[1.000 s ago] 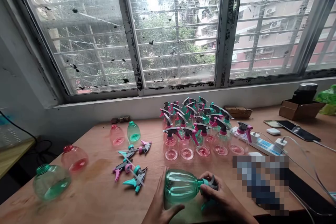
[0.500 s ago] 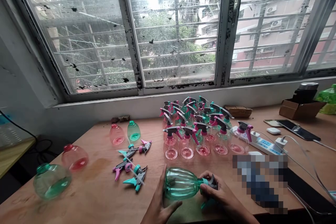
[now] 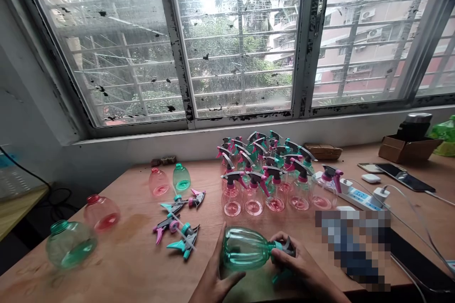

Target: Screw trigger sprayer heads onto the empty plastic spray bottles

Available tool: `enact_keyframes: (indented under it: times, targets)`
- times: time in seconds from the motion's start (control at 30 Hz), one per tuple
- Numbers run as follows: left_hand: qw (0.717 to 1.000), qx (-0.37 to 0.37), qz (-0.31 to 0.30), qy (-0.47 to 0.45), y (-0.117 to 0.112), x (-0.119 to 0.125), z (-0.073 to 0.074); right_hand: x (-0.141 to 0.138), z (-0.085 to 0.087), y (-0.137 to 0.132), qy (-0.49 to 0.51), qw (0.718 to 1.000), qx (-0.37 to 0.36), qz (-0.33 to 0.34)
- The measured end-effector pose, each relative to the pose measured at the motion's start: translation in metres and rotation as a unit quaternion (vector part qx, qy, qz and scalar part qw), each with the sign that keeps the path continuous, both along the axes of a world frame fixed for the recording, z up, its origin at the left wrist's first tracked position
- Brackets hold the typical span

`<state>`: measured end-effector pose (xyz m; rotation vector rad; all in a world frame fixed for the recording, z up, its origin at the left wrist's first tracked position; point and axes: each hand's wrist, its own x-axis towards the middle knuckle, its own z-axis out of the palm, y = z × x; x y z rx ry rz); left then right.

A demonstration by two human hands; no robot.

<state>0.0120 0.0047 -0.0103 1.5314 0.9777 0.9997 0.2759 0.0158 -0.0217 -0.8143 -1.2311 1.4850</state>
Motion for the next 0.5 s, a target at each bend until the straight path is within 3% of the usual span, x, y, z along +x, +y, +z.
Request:
enact_keyframes:
  times: [0.1,0.3,0.5]
  targets:
    - [1.000,0.000,-0.010,-0.009,0.002,0.000,-0.004,0.000,0.001,-0.001,-0.003,1.000,-0.004,0.000]
    - [0.999,-0.021,-0.035,-0.006,-0.001,0.002,0.008,0.000,0.005,-0.002,-0.021,1.000,-0.007,-0.006]
    - [1.000,0.020,-0.017,0.016,0.003,-0.003,-0.007,0.000,0.002,-0.001,-0.016,1.000,-0.007,-0.003]
